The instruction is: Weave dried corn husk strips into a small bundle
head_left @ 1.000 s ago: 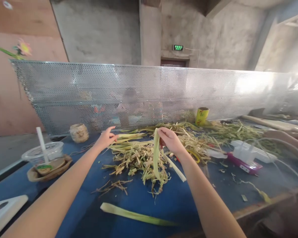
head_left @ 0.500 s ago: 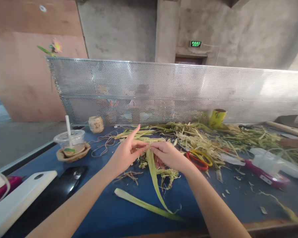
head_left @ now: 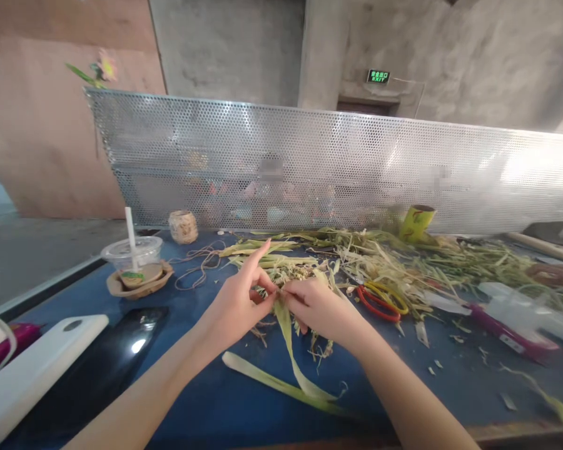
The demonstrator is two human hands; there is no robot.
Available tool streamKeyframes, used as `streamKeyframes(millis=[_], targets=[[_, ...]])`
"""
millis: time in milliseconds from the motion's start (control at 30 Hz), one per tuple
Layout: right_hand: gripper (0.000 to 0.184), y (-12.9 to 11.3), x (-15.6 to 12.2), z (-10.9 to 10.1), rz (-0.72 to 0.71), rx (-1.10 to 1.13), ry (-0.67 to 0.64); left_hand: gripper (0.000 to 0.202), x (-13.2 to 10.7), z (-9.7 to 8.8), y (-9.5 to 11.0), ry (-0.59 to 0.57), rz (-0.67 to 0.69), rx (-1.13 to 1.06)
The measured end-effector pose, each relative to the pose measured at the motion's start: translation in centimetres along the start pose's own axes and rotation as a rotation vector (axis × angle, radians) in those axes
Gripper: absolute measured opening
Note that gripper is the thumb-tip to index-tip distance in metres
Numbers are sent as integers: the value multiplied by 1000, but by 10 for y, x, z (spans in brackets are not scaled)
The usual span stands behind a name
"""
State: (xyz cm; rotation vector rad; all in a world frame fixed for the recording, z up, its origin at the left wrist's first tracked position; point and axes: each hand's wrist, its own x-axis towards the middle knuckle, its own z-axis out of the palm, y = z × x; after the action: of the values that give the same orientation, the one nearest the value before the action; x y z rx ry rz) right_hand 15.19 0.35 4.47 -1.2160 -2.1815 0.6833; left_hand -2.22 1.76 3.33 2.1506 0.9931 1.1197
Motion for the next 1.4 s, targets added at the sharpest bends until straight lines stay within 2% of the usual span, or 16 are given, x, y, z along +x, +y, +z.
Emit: streamKeyframes(millis=[167, 300, 500, 600, 700, 800, 900, 1000, 1067, 1133, 1233, 1267, 1400], targets=[[23, 1, 6, 10, 3, -10, 60, 79, -4, 7, -8, 72, 102, 14], [23, 4, 11, 19, -23, 100, 156, 82, -6, 11, -6, 149, 122, 19], [25, 6, 12, 19, 34, 294, 192, 83, -10, 15, -4, 245, 201, 123], [25, 7, 11, 16, 2, 311, 173, 80, -9, 13, -5, 281, 188, -12], [25, 9, 12, 15, -16, 253, 175, 77, -5, 10, -5, 256, 82, -181], [24, 10, 14, 15, -33, 159, 223, 75, -4, 12, -8, 272, 44, -223], [25, 9, 16, 17, -64, 106, 286, 74, -5, 17, -14, 326, 233, -74], [25, 8, 17, 19, -51, 113, 291, 76, -7, 22, -21, 332, 455, 79], [25, 9, 18, 19, -41, 112, 283, 75, -7, 24, -24, 343, 522, 90], [24, 11, 19, 18, -42, 98, 274, 74, -5, 24, -24, 359, 414, 12], [23, 14, 20, 16, -43, 80, 262, 79, -2, 23, -20, 277, 39, -219], [23, 15, 20, 16, -42, 75, 256, 82, -1, 21, -18, 235, -45, -277], [22, 17, 18, 15, -47, 63, 218, 89, 1, 16, -15, 189, -152, -396]])
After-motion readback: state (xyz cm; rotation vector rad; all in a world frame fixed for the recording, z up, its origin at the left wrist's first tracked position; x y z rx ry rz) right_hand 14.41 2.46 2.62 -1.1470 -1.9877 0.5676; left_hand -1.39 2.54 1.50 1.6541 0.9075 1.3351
